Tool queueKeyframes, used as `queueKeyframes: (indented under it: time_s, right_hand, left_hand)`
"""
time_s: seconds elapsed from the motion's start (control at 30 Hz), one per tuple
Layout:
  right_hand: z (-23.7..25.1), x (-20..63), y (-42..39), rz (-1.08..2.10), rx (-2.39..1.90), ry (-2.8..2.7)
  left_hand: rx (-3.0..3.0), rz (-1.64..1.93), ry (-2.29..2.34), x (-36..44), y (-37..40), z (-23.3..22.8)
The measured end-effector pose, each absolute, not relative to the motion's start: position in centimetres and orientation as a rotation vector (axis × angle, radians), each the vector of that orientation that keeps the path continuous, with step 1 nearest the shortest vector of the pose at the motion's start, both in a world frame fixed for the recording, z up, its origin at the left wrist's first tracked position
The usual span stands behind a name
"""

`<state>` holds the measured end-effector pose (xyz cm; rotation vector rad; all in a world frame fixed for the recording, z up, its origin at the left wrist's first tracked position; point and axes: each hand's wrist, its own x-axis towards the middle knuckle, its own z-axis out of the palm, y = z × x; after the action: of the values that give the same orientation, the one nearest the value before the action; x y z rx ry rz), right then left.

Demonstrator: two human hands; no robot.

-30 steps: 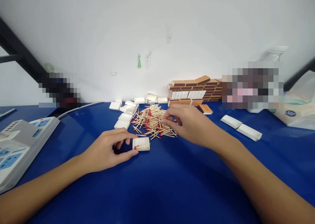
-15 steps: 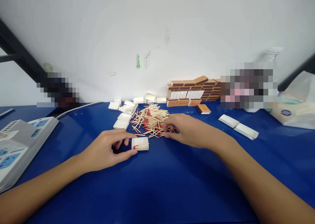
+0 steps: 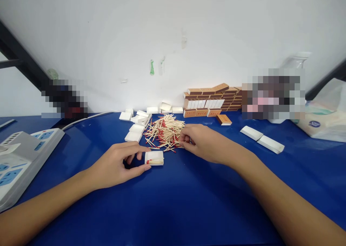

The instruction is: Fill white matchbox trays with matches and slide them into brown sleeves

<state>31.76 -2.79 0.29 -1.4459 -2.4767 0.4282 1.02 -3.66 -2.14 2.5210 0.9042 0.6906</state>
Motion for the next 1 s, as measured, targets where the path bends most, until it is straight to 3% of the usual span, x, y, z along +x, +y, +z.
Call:
queueKeyframes:
  time_s: [0.37,1.0]
  right_hand:
    - [0.3,30.6,-3.3,0.31,-1.288,-2.383]
    - [-1.0,26.0,-5.9,0.64,-1.153,-2.341]
  left_hand:
    - [2.513,0.678,0.926,1.0,-3.7,-2.1]
    - [2.556,0.69,0.916,1.3,-3.9,-2.3]
